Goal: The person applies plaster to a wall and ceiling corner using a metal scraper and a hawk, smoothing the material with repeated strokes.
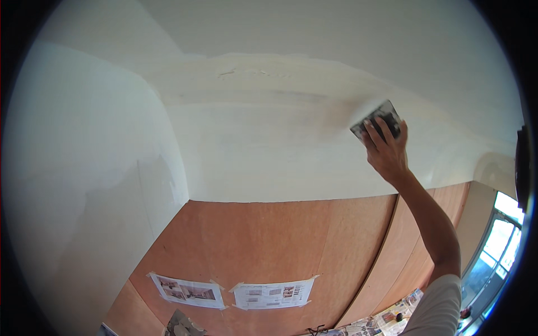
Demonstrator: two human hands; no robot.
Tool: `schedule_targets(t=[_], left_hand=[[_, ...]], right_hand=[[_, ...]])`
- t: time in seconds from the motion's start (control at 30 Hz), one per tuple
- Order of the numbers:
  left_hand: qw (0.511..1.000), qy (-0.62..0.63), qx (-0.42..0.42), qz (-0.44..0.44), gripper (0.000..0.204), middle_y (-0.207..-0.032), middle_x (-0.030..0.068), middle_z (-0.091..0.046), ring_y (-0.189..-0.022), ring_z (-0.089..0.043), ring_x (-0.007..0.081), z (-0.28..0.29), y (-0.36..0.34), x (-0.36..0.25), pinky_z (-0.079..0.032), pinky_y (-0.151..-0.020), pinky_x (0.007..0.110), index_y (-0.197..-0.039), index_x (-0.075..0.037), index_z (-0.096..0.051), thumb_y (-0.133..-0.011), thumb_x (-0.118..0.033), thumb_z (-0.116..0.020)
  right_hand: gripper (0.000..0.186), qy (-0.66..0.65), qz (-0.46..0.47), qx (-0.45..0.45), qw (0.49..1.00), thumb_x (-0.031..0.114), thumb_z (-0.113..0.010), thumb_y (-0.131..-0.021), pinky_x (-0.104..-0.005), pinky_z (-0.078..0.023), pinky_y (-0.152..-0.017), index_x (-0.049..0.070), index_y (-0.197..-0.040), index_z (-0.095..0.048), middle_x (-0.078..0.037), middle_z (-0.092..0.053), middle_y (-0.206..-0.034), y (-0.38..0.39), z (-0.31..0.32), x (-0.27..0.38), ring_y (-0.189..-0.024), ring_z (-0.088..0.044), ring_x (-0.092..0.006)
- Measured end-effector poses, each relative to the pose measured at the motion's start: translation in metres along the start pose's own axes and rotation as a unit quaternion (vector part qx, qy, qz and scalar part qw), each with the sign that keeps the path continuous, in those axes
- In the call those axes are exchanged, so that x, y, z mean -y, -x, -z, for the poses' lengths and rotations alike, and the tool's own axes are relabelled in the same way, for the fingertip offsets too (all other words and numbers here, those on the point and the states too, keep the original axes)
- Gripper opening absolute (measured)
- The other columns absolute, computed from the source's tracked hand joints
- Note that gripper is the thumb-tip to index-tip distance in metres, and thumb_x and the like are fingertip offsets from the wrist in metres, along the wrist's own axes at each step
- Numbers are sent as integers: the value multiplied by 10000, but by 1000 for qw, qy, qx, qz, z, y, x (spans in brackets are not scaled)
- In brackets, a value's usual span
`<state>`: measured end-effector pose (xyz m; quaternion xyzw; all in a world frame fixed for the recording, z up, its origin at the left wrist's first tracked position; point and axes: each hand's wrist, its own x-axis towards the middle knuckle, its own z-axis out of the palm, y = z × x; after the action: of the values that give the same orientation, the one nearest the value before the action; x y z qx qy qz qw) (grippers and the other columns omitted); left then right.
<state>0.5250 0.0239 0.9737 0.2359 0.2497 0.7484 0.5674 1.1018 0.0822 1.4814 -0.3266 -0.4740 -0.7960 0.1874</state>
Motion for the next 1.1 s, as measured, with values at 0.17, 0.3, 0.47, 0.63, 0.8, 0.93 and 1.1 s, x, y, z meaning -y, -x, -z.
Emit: schedule_targets(t=[0.17, 0.3, 0.47, 0.63, 0.8, 0.93, 1.1], left_hand=[[991, 88, 101, 6, 467, -1237, 42, -670, -1056, -655, 190, 29, -6, 7, -592, -806, 345, -1464, -105, -538, -1054, -324, -505], [998, 57, -5, 20, 436, -1168, 25, -677, -982, -656, 166, -2, -4, 5, -590, -756, 320, -1435, -118, -569, -1056, -325, -508], [993, 5, -115, -8, 437, -1085, 5, -658, -927, -639, 158, -41, 7, -5, -589, -757, 328, -1412, -130, -585, -1060, -375, -507], [994, -50, -70, -65, 435, -1153, 26, -639, -950, -631, 172, -22, 21, -5, -610, -794, 371, -1443, -118, -551, -1053, -307, -513], [964, -194, -17, -181, 458, -1247, 55, -618, -983, -623, 189, 8, 29, 0, -633, -832, 419, -1488, -101, -504, -1044, -212, -524], [971, -156, -46, -175, 462, -1273, 57, -614, -981, -622, 186, -14, 47, -24, -635, -827, 417, -1495, -94, -497, -1047, -203, -513], [993, 20, -51, -108, 484, -1300, 52, -610, -961, -619, 168, 19, 42, -27, -637, -800, 409, -1505, -89, -491, -1055, -266, -495]], right_hand=[[134, -63, -6, -23, 998, 155, -788, -834, -725, -272, -1117, 154, -961, -744, 14, -634, -1322, 1, 24, 43, -1345, -512, -227], [133, -112, 36, -66, 991, 188, -778, -854, -725, -268, -1141, 168, -982, -751, 33, -637, -1323, -32, 34, 74, -1367, -496, -214], [146, -134, 106, -110, 979, 230, -699, -907, -758, -277, -1124, 176, -1032, -754, 27, -604, -1370, -107, 44, 111, -1401, -458, -210], [246, -133, 180, -140, 964, 254, -675, -902, -755, -339, -1082, 148, -1107, -759, -26, -560, -1409, -198, 56, 146, -1421, -402, -228], [276, -86, 206, -170, 960, 249, -666, -910, -707, -365, -1097, 130, -1139, -761, -30, -553, -1408, -276, 62, 173, -1416, -388, -238], [237, -41, 222, -183, 957, 256, -672, -914, -691, -351, -1126, 145, -1096, -775, -6, -556, -1420, -312, 56, 193, -1419, -387, -238], [212, -8, 246, -170, 954, 273, -681, -914, -699, -311, -1164, 169, -1069, -781, 18, -558, -1443, -332, 42, 198, -1439, -382, -237]])
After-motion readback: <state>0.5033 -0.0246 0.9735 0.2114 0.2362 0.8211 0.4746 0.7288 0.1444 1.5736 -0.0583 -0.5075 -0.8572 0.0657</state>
